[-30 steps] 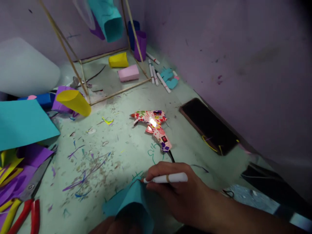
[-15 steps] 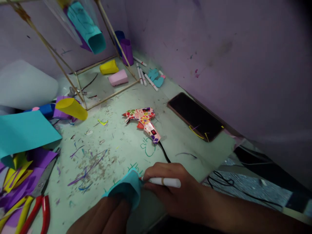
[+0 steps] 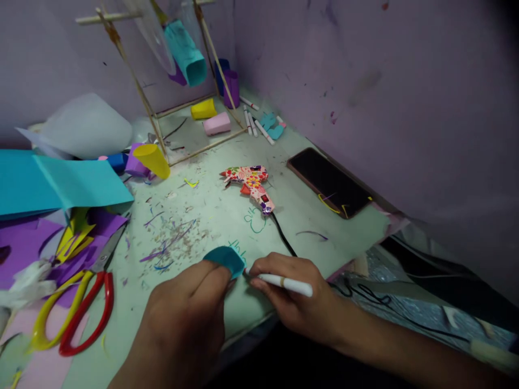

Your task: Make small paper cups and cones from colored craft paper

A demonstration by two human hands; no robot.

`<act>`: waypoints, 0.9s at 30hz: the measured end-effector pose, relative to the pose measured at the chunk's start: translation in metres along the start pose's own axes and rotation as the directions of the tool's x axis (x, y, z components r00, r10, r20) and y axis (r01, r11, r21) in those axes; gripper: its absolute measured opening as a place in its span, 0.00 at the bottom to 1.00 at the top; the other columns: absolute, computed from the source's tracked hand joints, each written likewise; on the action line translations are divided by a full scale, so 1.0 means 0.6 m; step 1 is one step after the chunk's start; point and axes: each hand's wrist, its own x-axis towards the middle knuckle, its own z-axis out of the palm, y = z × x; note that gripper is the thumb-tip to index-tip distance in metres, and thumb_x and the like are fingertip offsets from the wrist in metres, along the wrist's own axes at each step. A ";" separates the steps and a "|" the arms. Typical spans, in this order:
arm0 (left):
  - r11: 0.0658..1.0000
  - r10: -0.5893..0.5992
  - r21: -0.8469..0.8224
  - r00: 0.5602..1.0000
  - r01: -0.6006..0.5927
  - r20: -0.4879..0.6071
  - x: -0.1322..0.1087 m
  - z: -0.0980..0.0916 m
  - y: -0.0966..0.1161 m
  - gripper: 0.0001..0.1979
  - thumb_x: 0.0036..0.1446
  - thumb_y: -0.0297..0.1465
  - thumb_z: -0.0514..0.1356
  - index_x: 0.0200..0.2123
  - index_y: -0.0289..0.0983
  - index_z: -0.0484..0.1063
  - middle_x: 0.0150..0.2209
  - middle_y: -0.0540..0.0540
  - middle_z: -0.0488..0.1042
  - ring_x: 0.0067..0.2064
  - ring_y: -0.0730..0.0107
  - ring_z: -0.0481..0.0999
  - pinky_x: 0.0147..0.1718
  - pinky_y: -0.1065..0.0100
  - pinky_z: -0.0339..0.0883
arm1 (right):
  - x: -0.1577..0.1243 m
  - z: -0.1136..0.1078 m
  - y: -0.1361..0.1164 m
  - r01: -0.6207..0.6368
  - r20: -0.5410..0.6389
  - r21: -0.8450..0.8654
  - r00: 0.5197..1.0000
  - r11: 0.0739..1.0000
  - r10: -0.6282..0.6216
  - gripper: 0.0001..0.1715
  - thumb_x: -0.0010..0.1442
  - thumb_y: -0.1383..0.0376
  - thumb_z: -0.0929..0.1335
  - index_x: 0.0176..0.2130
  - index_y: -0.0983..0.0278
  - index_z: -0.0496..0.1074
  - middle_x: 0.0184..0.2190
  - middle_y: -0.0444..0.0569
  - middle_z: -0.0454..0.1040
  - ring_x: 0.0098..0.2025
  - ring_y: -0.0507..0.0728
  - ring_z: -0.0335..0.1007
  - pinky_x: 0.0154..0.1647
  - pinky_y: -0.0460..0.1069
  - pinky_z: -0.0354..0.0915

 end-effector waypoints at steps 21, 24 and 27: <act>0.999 -0.033 -0.046 0.989 0.027 -0.145 0.013 0.000 0.018 0.13 0.42 0.22 0.54 0.32 0.37 0.74 0.25 0.47 0.72 0.30 0.64 0.74 0.22 0.69 0.53 | -0.062 0.051 -0.006 0.244 0.011 -0.288 0.968 0.926 -0.252 0.13 0.58 0.72 0.66 0.44 0.62 0.71 0.34 0.50 0.78 0.32 0.56 0.75 0.32 0.51 0.71; 0.996 0.001 -0.085 0.974 -0.021 -0.227 0.012 0.004 0.018 0.20 0.43 0.21 0.54 0.41 0.35 0.74 0.33 0.43 0.75 0.34 0.62 0.75 0.23 0.69 0.55 | -0.067 0.049 0.005 0.154 -0.030 -0.284 0.985 0.946 -0.169 0.12 0.59 0.68 0.66 0.45 0.62 0.71 0.35 0.51 0.79 0.30 0.57 0.76 0.28 0.51 0.72; 0.984 -0.074 -0.174 0.976 0.038 -0.206 0.016 0.002 0.018 0.19 0.41 0.21 0.57 0.39 0.37 0.74 0.32 0.47 0.76 0.34 0.64 0.75 0.26 0.70 0.57 | -0.067 0.047 0.011 0.126 -0.046 -0.378 0.987 0.917 -0.155 0.13 0.59 0.65 0.67 0.45 0.60 0.71 0.34 0.52 0.79 0.31 0.59 0.77 0.28 0.53 0.72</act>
